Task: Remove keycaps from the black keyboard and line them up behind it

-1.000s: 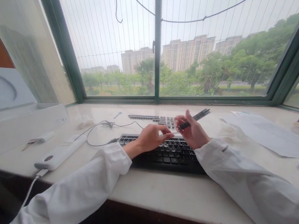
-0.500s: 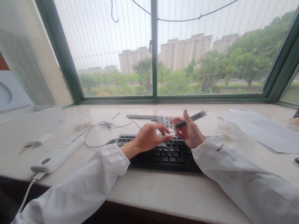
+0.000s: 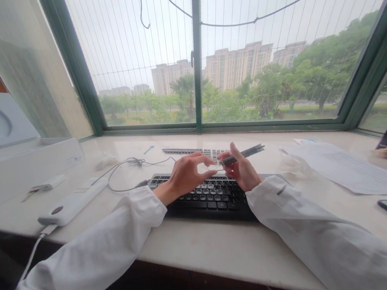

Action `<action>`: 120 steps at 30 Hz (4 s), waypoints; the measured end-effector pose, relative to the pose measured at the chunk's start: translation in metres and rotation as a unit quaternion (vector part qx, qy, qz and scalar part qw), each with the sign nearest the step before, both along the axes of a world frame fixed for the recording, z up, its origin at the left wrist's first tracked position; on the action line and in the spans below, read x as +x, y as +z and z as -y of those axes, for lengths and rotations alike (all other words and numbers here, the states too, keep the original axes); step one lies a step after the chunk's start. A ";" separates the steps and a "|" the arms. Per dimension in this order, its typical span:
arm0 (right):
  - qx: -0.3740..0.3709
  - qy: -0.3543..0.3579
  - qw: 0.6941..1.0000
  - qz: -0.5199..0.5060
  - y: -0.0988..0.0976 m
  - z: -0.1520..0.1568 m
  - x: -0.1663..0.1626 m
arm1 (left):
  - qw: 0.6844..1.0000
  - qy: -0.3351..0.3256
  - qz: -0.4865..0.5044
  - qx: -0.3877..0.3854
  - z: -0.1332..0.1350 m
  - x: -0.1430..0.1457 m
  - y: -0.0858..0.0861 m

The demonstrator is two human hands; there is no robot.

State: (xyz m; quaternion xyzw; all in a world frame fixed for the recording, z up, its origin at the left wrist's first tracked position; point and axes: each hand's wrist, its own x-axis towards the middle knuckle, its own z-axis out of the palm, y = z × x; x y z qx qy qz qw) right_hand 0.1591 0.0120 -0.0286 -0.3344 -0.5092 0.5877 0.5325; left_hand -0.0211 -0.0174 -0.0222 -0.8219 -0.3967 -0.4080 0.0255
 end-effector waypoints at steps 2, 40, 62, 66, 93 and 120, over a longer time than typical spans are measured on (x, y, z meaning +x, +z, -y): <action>0.019 -0.015 1.000 0.004 -0.003 -0.003 0.001 | 1.000 0.004 -0.004 0.002 0.000 0.000 -0.001; 0.028 0.040 0.981 -0.189 0.014 0.020 -0.016 | 0.995 -0.031 -0.089 -0.031 -0.001 -0.004 0.001; -0.043 0.063 0.991 -0.110 0.003 0.020 -0.025 | 0.960 -0.176 -0.147 -0.163 -0.014 -0.027 0.008; -0.045 0.061 0.992 -0.104 0.002 0.020 -0.025 | 0.960 -0.170 -0.144 -0.171 -0.015 -0.027 0.007; -0.060 0.100 0.987 -0.110 0.004 0.022 -0.035 | 0.954 -0.202 -0.117 -0.187 -0.022 -0.027 -0.001; 0.261 0.038 0.955 0.135 -0.011 0.032 -0.038 | 0.966 -0.195 -0.068 -0.157 -0.026 -0.028 -0.012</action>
